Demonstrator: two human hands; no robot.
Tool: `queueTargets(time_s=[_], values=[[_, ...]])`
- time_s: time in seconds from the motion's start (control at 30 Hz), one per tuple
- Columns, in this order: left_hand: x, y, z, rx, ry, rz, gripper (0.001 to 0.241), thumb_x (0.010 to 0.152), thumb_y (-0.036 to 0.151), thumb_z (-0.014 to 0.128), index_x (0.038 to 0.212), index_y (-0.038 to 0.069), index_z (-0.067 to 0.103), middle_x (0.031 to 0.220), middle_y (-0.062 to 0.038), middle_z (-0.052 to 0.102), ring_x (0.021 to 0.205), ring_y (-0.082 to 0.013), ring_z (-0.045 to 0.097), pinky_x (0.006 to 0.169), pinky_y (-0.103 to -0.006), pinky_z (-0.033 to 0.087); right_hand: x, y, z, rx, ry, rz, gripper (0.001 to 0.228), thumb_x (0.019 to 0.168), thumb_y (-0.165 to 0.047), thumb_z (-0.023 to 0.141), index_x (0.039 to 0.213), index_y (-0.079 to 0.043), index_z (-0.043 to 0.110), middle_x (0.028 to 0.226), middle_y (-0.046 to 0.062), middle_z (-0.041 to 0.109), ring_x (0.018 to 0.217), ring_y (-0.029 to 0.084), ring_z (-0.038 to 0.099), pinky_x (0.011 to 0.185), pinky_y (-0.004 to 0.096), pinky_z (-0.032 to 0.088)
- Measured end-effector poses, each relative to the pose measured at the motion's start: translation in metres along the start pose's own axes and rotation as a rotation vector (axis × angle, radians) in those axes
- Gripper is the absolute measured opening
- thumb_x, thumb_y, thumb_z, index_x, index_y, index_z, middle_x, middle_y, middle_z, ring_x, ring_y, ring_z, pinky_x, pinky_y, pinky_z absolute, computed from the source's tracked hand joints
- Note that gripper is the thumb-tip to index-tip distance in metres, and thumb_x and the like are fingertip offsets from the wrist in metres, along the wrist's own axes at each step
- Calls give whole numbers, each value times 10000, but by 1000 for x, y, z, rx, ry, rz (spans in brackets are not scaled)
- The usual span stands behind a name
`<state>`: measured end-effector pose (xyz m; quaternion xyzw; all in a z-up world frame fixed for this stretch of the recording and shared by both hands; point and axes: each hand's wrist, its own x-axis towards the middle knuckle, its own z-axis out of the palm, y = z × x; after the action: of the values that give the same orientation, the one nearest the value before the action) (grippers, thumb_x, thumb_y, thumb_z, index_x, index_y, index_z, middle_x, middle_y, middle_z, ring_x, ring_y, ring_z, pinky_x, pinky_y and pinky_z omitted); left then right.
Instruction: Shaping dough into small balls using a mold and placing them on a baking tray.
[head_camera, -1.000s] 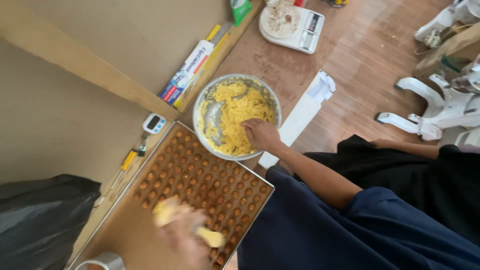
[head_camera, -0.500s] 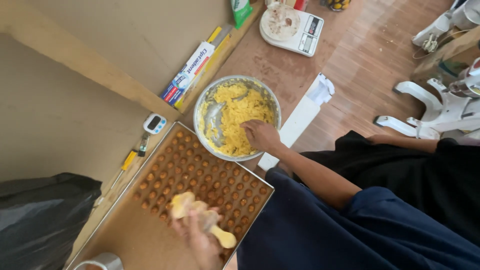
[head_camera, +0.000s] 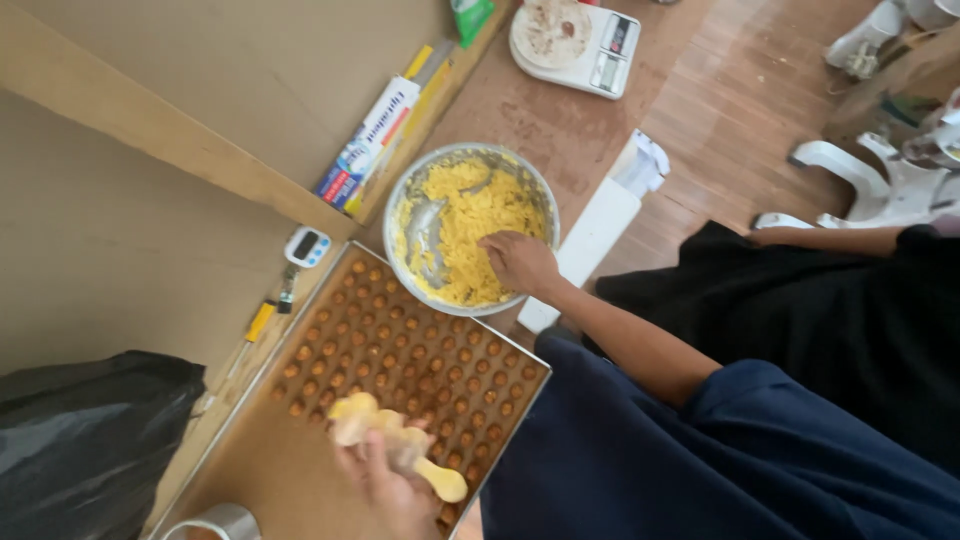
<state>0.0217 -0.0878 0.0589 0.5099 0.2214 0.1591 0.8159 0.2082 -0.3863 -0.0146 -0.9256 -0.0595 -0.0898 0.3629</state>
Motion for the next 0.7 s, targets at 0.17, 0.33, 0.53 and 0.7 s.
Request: queueTargets(time_s=[0.17,0.33,0.53,0.7], values=[[-7,19,15,68,74,-73,498,1003,285,619,1455,155,453,1045,-110,645,769,-257,674,582,-384,614,-4,6,-1,3,22,-37,228,957,-160,576,1097,-94,743,1054,129,748,958,336,712,798,446,580],[15,-2,-22,17,-35,-82,370,1021,241,589,1370,144,513,980,-106,631,723,-280,660,555,-416,591,0,12,7,7,52,-56,221,937,-149,581,1080,-102,744,1075,121,755,958,340,710,781,449,578],[-24,18,29,54,-28,-112,308,979,196,619,1281,145,588,942,-120,679,669,-237,673,539,-375,587,-5,45,29,-9,36,-116,231,924,-144,625,1122,-113,741,1131,120,746,953,344,711,800,448,578],[-5,-22,1,-221,87,-137,298,1016,240,619,1260,104,515,965,-89,661,709,-243,706,545,-379,608,-8,85,42,-87,-9,-170,258,991,-170,659,1240,-127,710,1109,125,739,869,342,713,718,468,568]])
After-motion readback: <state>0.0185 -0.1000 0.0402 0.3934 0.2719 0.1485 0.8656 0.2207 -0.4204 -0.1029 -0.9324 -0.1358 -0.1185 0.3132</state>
